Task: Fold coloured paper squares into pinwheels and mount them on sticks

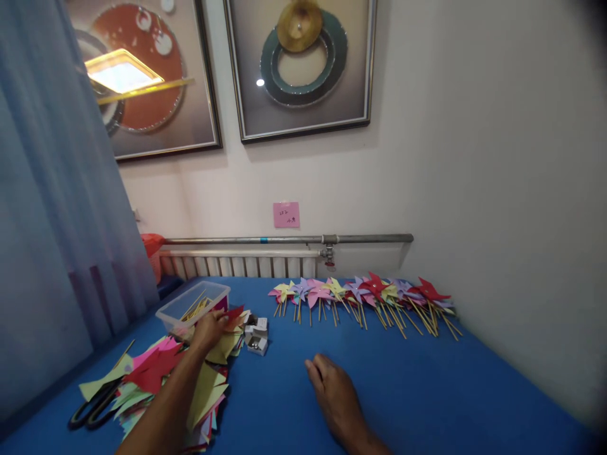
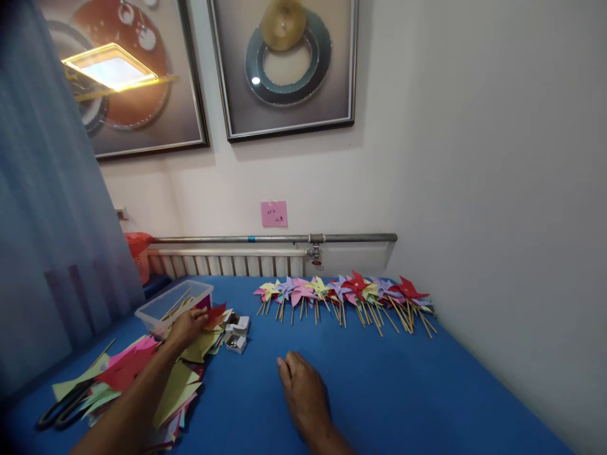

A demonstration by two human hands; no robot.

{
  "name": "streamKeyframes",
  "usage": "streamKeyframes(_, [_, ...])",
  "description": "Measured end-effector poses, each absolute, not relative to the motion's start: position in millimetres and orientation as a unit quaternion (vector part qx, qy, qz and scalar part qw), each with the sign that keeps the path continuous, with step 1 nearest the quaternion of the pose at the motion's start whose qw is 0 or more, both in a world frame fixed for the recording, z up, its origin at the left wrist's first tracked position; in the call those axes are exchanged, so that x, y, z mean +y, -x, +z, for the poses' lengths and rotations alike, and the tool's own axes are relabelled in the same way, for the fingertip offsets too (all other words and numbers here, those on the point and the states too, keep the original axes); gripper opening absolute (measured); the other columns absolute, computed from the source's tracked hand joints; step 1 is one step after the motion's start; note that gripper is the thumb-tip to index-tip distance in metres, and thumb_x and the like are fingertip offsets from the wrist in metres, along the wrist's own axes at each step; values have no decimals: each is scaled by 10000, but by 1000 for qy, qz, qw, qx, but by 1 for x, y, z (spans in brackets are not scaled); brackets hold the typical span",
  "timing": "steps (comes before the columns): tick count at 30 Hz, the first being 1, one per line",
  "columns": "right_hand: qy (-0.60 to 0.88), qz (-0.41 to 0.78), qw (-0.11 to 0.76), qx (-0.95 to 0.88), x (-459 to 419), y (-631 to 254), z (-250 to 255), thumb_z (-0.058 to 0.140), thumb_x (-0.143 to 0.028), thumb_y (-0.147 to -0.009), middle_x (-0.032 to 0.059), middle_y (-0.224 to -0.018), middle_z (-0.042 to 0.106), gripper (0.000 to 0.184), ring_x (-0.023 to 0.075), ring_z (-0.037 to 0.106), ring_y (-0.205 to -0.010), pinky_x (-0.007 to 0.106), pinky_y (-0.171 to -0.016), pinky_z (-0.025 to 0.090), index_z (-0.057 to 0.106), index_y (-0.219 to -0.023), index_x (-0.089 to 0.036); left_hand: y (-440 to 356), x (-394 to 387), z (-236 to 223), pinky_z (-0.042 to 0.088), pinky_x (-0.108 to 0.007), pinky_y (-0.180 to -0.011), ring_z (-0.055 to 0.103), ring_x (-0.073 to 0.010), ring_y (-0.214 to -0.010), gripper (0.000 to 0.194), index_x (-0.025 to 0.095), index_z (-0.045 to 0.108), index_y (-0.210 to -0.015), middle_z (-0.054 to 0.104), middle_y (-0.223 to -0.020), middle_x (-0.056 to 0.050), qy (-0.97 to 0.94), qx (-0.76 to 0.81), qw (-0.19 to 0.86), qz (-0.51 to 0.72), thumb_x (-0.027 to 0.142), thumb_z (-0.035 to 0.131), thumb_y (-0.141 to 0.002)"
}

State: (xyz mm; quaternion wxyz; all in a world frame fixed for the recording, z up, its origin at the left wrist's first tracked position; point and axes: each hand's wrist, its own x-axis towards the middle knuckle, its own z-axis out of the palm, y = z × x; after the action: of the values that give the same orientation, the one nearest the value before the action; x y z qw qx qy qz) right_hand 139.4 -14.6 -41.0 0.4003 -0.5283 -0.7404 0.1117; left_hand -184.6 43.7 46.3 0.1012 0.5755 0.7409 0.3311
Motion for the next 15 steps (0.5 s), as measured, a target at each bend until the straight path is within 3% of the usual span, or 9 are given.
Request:
streamKeyframes(6, [515,134,428,-731,-11,-139,-44,443,-449,-1050,3,-698,636,417,172,580,-620,286,-608,357,459,-682,-252,163,46,65,510,-272,-629,656,-170,-604,192,144,721,-891,681,-649,-17,-398,664,205,599,320,725,-815])
streamKeyframes(9, [493,150,452,-728,-14,-138,-39,445,-429,-1053,15,-757,659,387,183,623,-692,281,-660,408,521,-720,-248,130,42,65,501,-240,-558,618,-132,-526,156,156,667,-814,674,-643,0,-314,507,364,715,272,766,-776])
streamKeyframes(12, [453,174,480,-731,-23,-136,-30,431,-387,-1062,25,-833,686,341,192,667,-798,277,-754,466,616,-810,-250,90,34,54,510,-235,-523,666,-151,-564,117,153,668,-835,740,-727,-37,-242,350,555,715,203,758,-779])
streamKeyframes(15, [424,199,504,-726,-34,-134,-24,467,-372,-1051,31,-912,713,266,197,688,-872,278,-810,495,685,-946,-263,59,31,33,530,-249,-548,688,-162,-595,125,159,679,-877,761,-755,-41,-231,338,600,687,197,761,-791])
